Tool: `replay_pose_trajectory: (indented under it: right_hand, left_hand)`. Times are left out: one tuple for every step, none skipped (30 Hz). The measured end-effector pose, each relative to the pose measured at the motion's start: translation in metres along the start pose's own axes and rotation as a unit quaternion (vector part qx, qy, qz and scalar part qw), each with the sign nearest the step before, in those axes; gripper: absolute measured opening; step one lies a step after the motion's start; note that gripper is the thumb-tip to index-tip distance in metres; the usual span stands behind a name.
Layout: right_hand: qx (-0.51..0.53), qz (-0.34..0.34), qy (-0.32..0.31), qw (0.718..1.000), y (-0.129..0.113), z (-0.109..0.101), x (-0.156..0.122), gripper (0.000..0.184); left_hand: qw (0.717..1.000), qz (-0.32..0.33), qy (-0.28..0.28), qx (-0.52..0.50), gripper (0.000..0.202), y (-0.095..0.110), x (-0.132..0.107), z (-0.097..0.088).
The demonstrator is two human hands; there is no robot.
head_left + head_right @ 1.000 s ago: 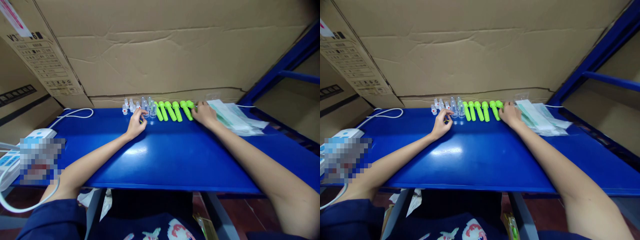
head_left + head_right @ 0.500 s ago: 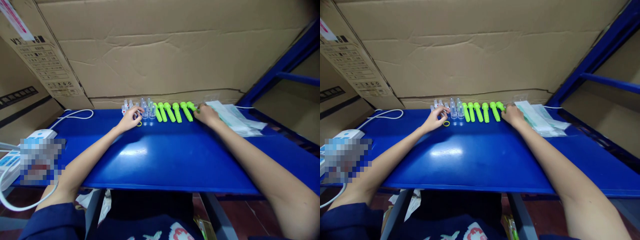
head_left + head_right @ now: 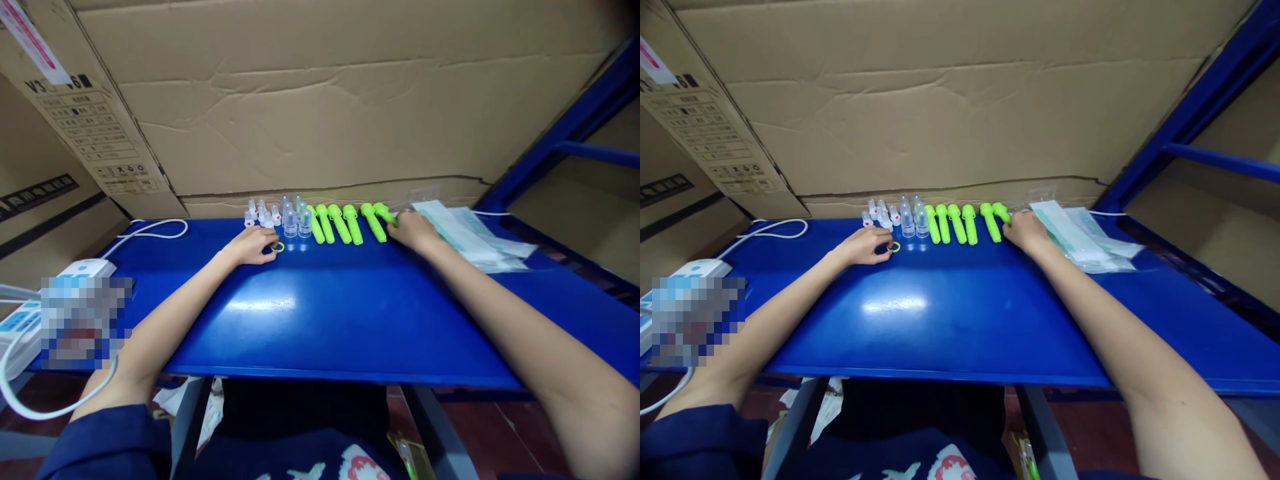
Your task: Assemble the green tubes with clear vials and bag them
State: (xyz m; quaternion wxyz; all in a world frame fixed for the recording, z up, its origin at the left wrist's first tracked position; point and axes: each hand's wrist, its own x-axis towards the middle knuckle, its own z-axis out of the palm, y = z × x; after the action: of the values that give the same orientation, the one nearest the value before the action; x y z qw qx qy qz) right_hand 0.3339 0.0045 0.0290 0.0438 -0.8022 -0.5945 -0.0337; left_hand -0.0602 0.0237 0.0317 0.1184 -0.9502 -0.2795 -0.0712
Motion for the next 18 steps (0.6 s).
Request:
replay_pose_trajectory:
  right_hand:
    - [-0.006, -0.007, 0.000, 1.000, 0.000, 0.000, 0.000, 0.043]
    - [-0.011, -0.014, 0.000, 1.000, 0.001, 0.000, 0.000, 0.043]
    - [-0.015, -0.021, -0.001, 1.000, 0.001, 0.000, 0.001, 0.043]
    - [-0.018, -0.028, -0.003, 0.999, 0.002, 0.001, 0.001, 0.043]
    - [-0.020, -0.032, -0.005, 0.999, 0.003, 0.001, 0.002, 0.043]
    - [-0.023, -0.035, -0.006, 0.999, 0.003, 0.002, 0.003, 0.042]
    - [-0.025, -0.036, -0.007, 0.999, 0.004, 0.002, 0.003, 0.042]
    - [-0.026, -0.037, -0.008, 0.999, 0.004, 0.003, 0.004, 0.041]
    - [-0.027, -0.038, -0.008, 0.999, 0.004, 0.004, 0.005, 0.041]
    - [-0.028, -0.039, -0.007, 0.999, 0.005, 0.005, 0.006, 0.040]
    - [-0.027, -0.041, -0.005, 0.999, 0.005, 0.006, 0.007, 0.040]
    - [-0.024, -0.042, -0.003, 0.999, 0.006, 0.006, 0.007, 0.040]
    - [-0.017, -0.041, 0.001, 0.999, 0.006, 0.007, 0.007, 0.039]
    - [-0.008, -0.038, 0.005, 0.999, 0.007, 0.007, 0.008, 0.039]
    - [0.002, -0.034, 0.009, 0.999, 0.007, 0.007, 0.008, 0.039]
    - [0.012, -0.028, 0.011, 0.999, 0.008, 0.007, 0.007, 0.040]
    - [0.020, -0.023, 0.014, 0.999, 0.008, 0.007, 0.007, 0.040]
    - [0.026, -0.020, 0.018, 0.999, 0.008, 0.006, 0.007, 0.041]
  left_hand:
    - [1.000, 0.004, 0.004, 0.000, 0.018, -0.001, 0.000, 0.002]
    - [1.000, 0.008, 0.009, -0.001, 0.019, -0.002, 0.000, 0.004]
    - [1.000, 0.012, 0.017, -0.003, 0.020, -0.002, 0.000, 0.005]
    - [1.000, 0.015, 0.027, -0.007, 0.021, -0.003, 0.000, 0.007]
    - [0.999, 0.019, 0.036, -0.010, 0.021, -0.003, 0.000, 0.008]
    - [0.999, 0.024, 0.044, -0.014, 0.021, -0.003, 0.000, 0.009]
    - [0.998, 0.031, 0.051, -0.016, 0.021, -0.003, 0.000, 0.010]
    - [0.998, 0.037, 0.055, -0.016, 0.021, -0.002, 0.000, 0.011]
    - [0.997, 0.043, 0.058, -0.013, 0.022, -0.001, 0.001, 0.012]
    - [0.997, 0.048, 0.061, -0.006, 0.024, 0.000, 0.001, 0.012]
    - [0.997, 0.050, 0.064, 0.003, 0.027, 0.001, 0.002, 0.013]
    - [0.996, 0.047, 0.070, 0.013, 0.030, 0.003, 0.003, 0.013]
    - [0.996, 0.041, 0.076, 0.022, 0.033, 0.004, 0.004, 0.014]
    - [0.995, 0.033, 0.085, 0.028, 0.034, 0.005, 0.004, 0.014]
    - [0.995, 0.022, 0.094, 0.031, 0.034, 0.005, 0.005, 0.015]
    - [0.994, 0.012, 0.104, 0.031, 0.033, 0.005, 0.005, 0.016]
    - [0.993, 0.004, 0.114, 0.024, 0.032, 0.004, 0.005, 0.017]
    - [0.992, -0.002, 0.125, 0.012, 0.031, 0.003, 0.006, 0.018]
